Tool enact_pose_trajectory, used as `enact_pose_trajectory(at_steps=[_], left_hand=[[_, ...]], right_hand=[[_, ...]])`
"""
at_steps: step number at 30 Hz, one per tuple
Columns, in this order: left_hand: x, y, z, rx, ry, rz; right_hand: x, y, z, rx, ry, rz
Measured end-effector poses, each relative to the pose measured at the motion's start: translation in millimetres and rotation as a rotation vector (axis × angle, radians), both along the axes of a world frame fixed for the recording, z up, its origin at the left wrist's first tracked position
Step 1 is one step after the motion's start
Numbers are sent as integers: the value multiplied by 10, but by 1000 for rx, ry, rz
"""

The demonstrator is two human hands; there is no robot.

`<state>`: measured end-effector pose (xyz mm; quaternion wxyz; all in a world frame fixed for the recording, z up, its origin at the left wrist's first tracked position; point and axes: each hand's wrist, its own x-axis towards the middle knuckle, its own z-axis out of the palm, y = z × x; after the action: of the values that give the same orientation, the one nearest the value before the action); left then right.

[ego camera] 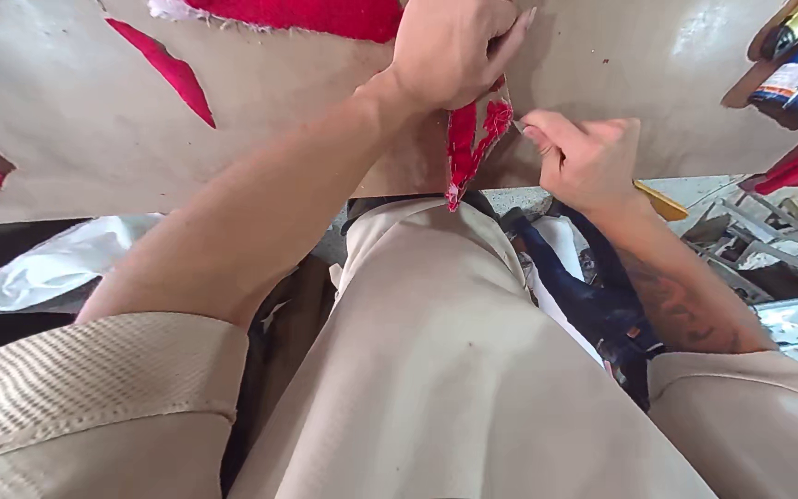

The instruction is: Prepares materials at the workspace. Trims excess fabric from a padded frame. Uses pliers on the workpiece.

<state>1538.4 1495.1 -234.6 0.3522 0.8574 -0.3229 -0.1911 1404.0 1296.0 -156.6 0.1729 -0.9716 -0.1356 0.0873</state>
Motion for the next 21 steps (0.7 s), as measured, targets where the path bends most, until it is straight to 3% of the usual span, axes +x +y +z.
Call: enact_pose_trajectory(at_steps=[9, 13, 15, 18, 19, 21], left_hand=[[-6, -8, -20, 0, -10, 12], [-7, -14, -13, 4, -22, 20], [-30, -19, -18, 14, -15, 12], [15, -28, -22, -37, -87, 1], [36, -23, -34, -69, -118, 3], [-24, -8, -45, -80, -136, -5]], right_hand=[[248, 84, 220, -140, 267, 28], [418, 293, 302, -355, 405, 133], [350, 262, 129, -257, 392, 81], [370, 92, -146, 215, 484, -90], [421, 55, -172, 280, 514, -79], [357, 74, -131, 99, 396, 55]])
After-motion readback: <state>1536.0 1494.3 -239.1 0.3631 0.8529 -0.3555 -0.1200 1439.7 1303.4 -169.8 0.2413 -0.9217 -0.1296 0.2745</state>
